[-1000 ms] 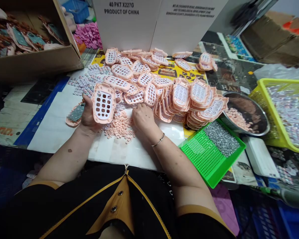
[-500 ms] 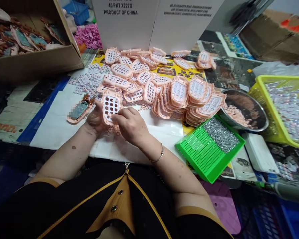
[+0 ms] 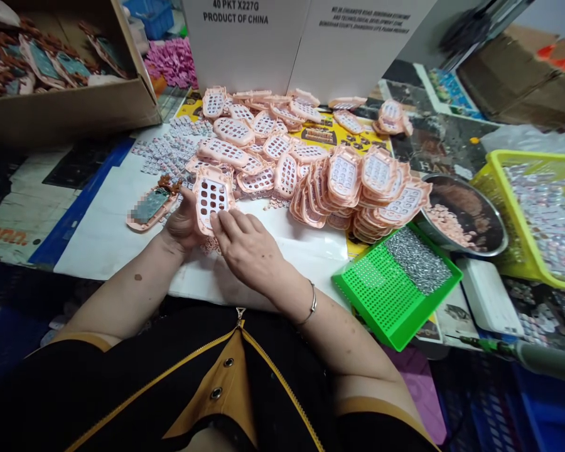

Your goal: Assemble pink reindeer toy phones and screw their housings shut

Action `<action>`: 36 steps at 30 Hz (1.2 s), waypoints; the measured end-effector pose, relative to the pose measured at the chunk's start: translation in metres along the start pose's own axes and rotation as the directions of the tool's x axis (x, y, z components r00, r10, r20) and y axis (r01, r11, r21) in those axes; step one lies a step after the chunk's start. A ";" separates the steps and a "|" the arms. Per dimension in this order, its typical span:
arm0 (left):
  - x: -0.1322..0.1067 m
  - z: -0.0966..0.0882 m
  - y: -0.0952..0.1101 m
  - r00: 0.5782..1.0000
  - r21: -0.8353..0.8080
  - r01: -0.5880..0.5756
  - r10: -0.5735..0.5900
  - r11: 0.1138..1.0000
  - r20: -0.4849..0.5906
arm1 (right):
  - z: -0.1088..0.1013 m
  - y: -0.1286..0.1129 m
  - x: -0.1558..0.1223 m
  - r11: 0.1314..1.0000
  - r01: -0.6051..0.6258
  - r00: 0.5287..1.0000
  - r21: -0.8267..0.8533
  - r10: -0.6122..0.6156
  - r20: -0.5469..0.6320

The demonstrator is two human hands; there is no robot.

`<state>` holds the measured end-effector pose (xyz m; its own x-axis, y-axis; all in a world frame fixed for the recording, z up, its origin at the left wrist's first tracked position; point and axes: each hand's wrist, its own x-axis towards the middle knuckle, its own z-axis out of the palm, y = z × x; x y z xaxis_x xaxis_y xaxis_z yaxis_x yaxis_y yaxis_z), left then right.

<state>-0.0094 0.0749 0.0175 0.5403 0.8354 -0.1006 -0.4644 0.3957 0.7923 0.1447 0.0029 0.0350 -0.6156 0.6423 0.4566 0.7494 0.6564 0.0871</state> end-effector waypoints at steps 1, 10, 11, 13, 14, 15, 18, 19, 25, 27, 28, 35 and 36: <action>0.000 0.002 0.000 1.000 -0.029 0.002 -0.003 1.000 -0.026 | 0.001 -0.003 -0.002 1.000 -0.021 1.000 0.004 0.021 0.014; 0.012 -0.003 0.001 0.960 -0.201 -0.149 0.093 0.968 -0.263 | 0.036 0.069 0.000 0.837 -0.536 0.834 0.112 0.504 0.224; 0.013 -0.004 0.002 0.955 -0.199 -0.166 0.107 0.966 -0.275 | 0.040 0.075 0.003 0.844 -0.536 0.812 0.026 0.506 0.290; 0.013 -0.005 0.003 0.952 -0.200 -0.184 0.124 0.962 -0.280 | 0.049 0.080 0.012 0.866 -0.494 0.800 -0.080 0.489 0.349; 0.013 -0.004 0.003 0.953 -0.200 -0.189 0.130 0.961 -0.275 | 0.053 0.081 0.017 0.867 -0.487 0.800 -0.108 0.492 0.344; 0.012 -0.003 0.003 0.955 -0.199 -0.188 0.132 0.962 -0.265 | 0.056 0.080 0.021 0.862 -0.492 0.797 -0.127 0.504 0.334; 0.009 0.000 0.004 0.965 -0.189 -0.170 0.125 0.967 -0.231 | 0.063 0.078 0.029 0.854 -0.498 0.783 -0.153 0.518 0.344; 0.008 0.000 0.004 0.968 -0.187 -0.162 0.119 0.969 -0.221 | 0.063 0.078 0.028 0.865 -0.479 0.793 -0.151 0.500 0.347; 0.008 -0.005 0.005 0.970 -0.160 -0.156 0.121 0.975 -0.210 | 0.044 0.078 0.003 0.925 -0.358 0.898 -0.128 0.379 0.223; 0.008 -0.006 0.005 0.967 -0.156 -0.169 0.133 0.973 -0.217 | 0.034 0.071 -0.005 0.925 -0.378 0.918 -0.036 0.380 0.115; 0.008 -0.006 0.004 0.966 -0.154 -0.178 0.143 0.972 -0.214 | 0.028 0.066 -0.007 0.926 -0.377 0.926 0.034 0.375 0.035; 0.005 -0.004 -0.005 0.969 -0.151 -0.245 0.237 0.958 -0.068 | 0.019 0.016 -0.004 0.943 -0.168 0.940 0.286 0.241 -0.242; 0.005 -0.004 -0.006 0.968 -0.158 -0.250 0.244 0.955 -0.055 | 0.022 0.012 -0.003 0.946 -0.157 0.946 0.282 0.226 -0.231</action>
<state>-0.0069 0.0782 0.0097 0.3710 0.9265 0.0631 -0.6894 0.2293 0.6872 0.1504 0.0172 0.0151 -0.3568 0.6646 0.6566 0.7373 0.6319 -0.2390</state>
